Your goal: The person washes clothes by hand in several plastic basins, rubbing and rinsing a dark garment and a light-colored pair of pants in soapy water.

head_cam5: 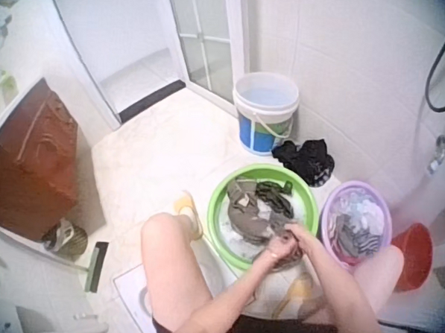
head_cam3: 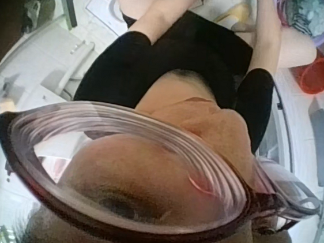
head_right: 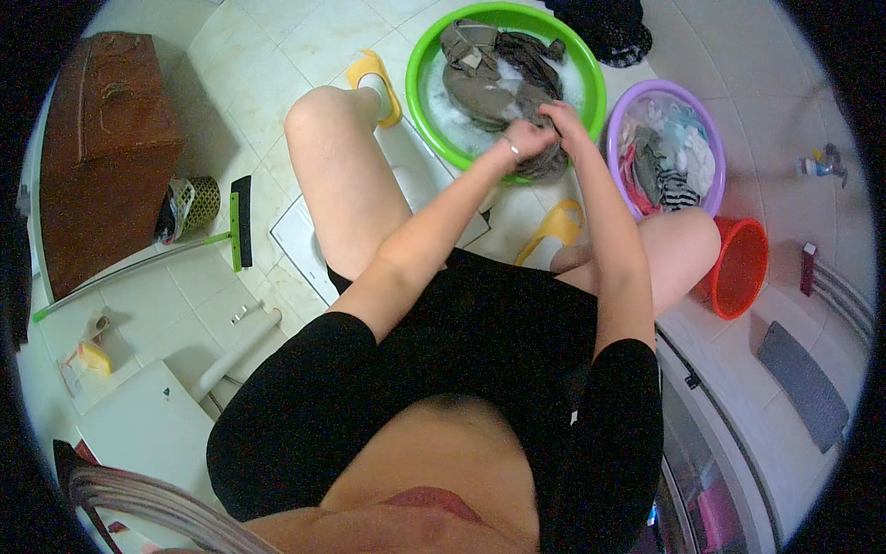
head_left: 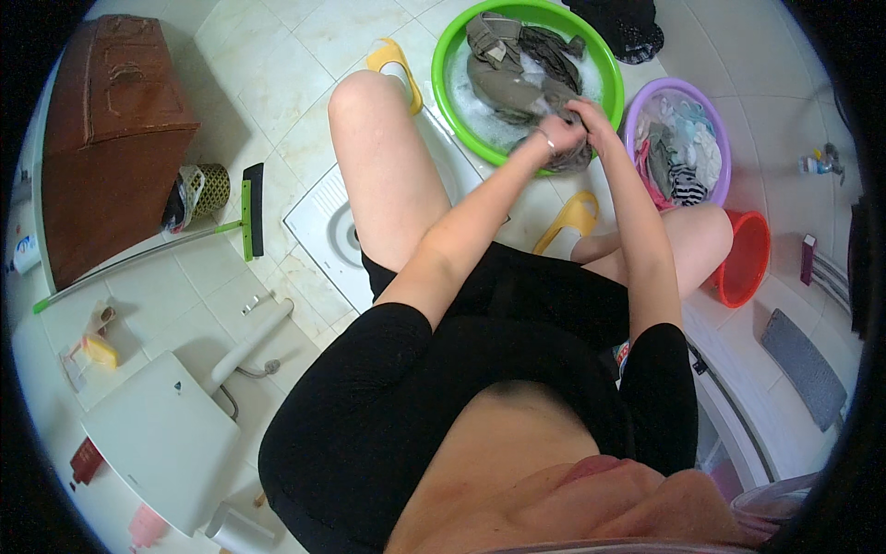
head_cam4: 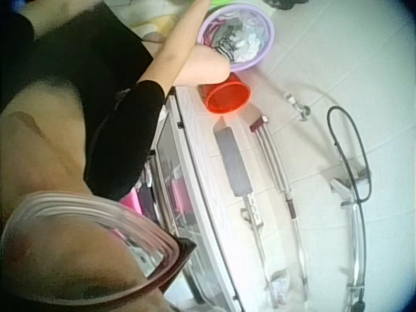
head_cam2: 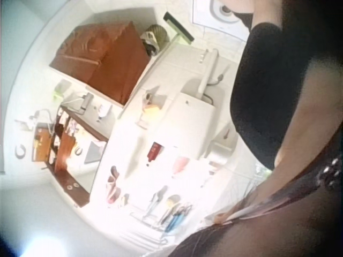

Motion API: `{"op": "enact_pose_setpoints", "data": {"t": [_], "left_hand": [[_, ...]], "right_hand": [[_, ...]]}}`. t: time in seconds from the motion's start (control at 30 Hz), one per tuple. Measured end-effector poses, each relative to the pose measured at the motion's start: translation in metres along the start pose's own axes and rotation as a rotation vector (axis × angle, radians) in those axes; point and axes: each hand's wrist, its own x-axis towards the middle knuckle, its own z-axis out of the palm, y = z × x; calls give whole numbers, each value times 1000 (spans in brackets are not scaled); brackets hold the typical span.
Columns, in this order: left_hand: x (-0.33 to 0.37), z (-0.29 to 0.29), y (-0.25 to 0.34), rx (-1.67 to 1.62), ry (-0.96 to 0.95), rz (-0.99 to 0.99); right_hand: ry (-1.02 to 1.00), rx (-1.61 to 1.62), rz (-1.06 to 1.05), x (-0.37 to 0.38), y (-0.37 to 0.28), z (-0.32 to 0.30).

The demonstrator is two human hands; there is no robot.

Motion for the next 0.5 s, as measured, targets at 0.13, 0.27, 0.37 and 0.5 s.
{"op": "enact_pose_setpoints", "data": {"t": [0.13, 0.27, 0.37, 0.5], "left_hand": [[22, -73, -43, -933, 146, -339], [18, -95, -57, -1186, 56, -276], [18, -116, -90, -1345, -6, -59], [18, -109, -94, -1243, 42, -128]], "right_hand": [[-53, -111, -310, -25, -30, 65], [-102, -718, -729, -73, -37, 117], [-252, -727, -854, -102, -47, 161], [-72, -920, -789, -90, -37, 162]]}}
